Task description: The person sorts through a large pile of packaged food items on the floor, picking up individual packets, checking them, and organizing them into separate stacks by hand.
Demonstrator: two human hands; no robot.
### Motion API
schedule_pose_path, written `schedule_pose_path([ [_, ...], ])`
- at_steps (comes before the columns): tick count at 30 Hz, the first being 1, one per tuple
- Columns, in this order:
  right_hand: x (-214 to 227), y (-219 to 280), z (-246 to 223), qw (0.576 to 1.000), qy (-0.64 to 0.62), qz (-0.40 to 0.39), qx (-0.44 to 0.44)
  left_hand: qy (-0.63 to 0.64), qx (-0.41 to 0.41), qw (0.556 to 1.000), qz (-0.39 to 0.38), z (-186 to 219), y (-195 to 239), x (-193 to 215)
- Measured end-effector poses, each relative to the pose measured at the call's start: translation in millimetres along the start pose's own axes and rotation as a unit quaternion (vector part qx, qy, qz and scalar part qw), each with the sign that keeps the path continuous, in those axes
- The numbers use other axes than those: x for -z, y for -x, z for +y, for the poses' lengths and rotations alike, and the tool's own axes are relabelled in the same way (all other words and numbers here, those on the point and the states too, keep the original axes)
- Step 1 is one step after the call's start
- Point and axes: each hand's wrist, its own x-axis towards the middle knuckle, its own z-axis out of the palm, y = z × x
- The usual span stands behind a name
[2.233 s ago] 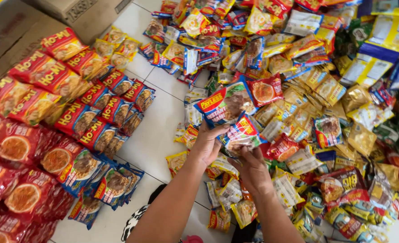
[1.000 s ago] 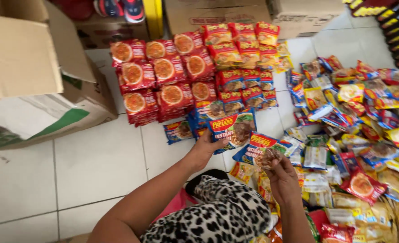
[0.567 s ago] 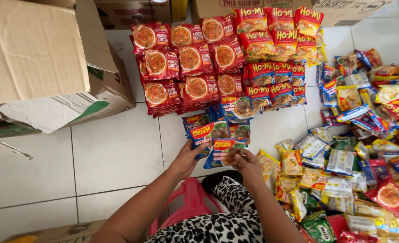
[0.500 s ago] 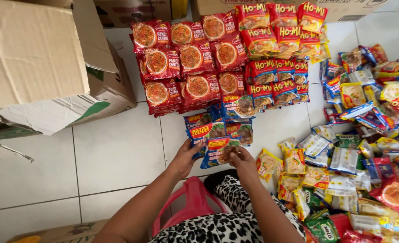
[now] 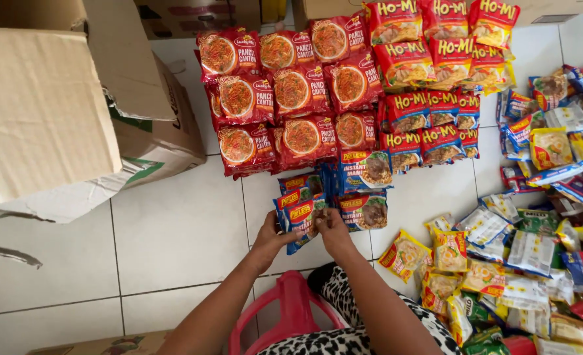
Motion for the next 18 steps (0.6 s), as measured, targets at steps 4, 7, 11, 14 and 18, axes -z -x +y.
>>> schedule_pose_path([
  [4, -2.9, -19.7, -10.1, 0.998, -0.036, 0.012, 0.051, 0.04, -0.009, 0.996, 0.08, -38.7, -60.2, 14.7],
  [7, -10.3, -6.8, -41.2, 0.981, 0.135, 0.067, 0.124, 0.103, -0.015, 0.991, 0.085, -59.3, -95.1, 24.5],
  [11, -31.2, 15.7, -103.0, 0.931, 0.337, 0.1, 0.097, 0.108, 0.042, 0.987, 0.108, -60.4, -115.7, 21.7],
  [14, -36.5, 8.7, -83.9, 0.901, 0.429, 0.066, 0.002, 0.121, -0.004, 0.988, 0.094, -71.8, -132.2, 23.6],
  [18, -34.6, 2.6, -64.0, 0.916, 0.399, 0.025, 0.021, -0.128, 0.015, 0.969, 0.209, -78.7, -142.3, 21.8],
])
